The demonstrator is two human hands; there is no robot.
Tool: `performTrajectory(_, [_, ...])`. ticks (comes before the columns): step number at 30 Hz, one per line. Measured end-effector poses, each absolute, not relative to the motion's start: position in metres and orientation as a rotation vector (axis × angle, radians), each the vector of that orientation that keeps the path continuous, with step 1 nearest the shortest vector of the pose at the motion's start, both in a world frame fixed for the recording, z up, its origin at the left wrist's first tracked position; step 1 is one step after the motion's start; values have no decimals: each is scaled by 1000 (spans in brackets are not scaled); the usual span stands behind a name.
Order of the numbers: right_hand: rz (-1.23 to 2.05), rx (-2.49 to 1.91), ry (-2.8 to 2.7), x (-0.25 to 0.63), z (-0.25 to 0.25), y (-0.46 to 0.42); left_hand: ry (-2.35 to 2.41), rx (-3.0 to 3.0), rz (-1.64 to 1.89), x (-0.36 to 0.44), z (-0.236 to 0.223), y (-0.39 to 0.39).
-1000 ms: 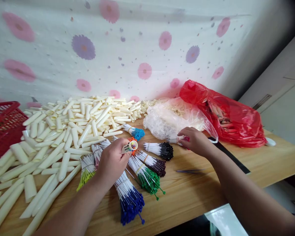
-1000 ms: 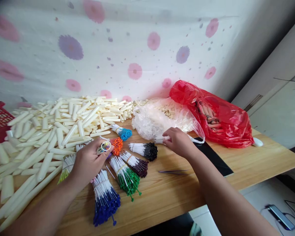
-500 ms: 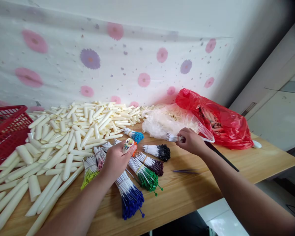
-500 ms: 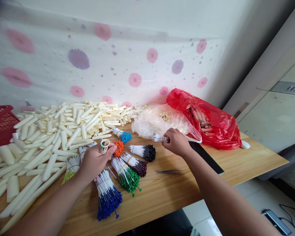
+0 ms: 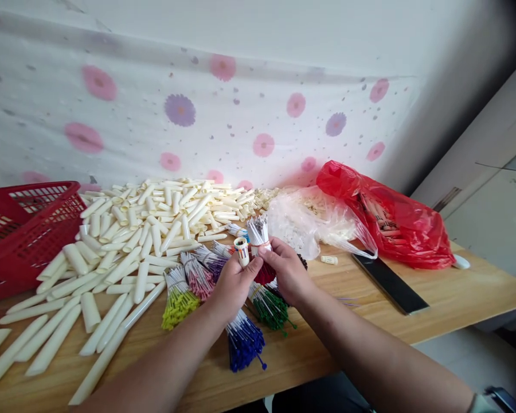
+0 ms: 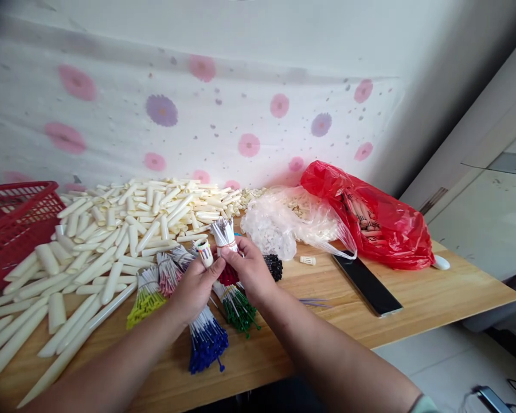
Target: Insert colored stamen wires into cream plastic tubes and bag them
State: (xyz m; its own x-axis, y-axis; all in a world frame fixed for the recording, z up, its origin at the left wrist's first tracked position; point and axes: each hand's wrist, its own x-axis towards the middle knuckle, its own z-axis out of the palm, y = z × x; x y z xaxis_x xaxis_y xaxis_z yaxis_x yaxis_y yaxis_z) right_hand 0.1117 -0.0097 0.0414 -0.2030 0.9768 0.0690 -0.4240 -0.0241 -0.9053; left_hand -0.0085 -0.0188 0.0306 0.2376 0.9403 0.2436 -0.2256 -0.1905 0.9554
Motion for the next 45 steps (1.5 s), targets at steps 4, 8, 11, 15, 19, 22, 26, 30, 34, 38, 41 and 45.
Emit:
performTrajectory(4, [1671, -712, -979, 109, 47, -4, 781, 1230, 1190, -11, 28, -16])
performTrajectory(8, [1717, -723, -895, 113, 52, 2, 831, 1175, 1081, -16, 27, -13])
performTrajectory(11, [1684, -690, -841, 113, 52, 6, 846, 1147, 1033, -17, 27, -13])
performTrajectory(15, [1658, -690, -790, 112, 56, 12, 835, 1086, 1007, -15, 28, -16])
performTrajectory(19, [1627, -692, -751, 114, 60, 19, 864, 1008, 976, -11, 30, -19])
performTrajectory(22, [1544, -711, -763, 115, 59, 23, 847, 960, 937, -7, 30, -21])
performTrajectory(26, [1558, -726, -835, 114, 55, 22, 796, 918, 945, -3, 29, -22])
performTrajectory(30, [1644, -796, -945, 119, 59, 24, 797, 915, 922, -4, 29, -22])
performTrajectory(34, [1572, -852, -1161, 151, 70, 47, 926, 892, 914, -9, 33, -20])
performTrajectory(38, [1433, -1172, -2106, 194, 73, 83, 1023, 879, 991, -14, 38, -16])
performTrajectory(41, [1334, -1368, -2519, 211, 65, 105, 1044, 888, 1004, -15, 39, -13])
performTrajectory(45, [967, -1499, -2707, 216, 53, 127, 1054, 908, 999, -16, 37, -11])
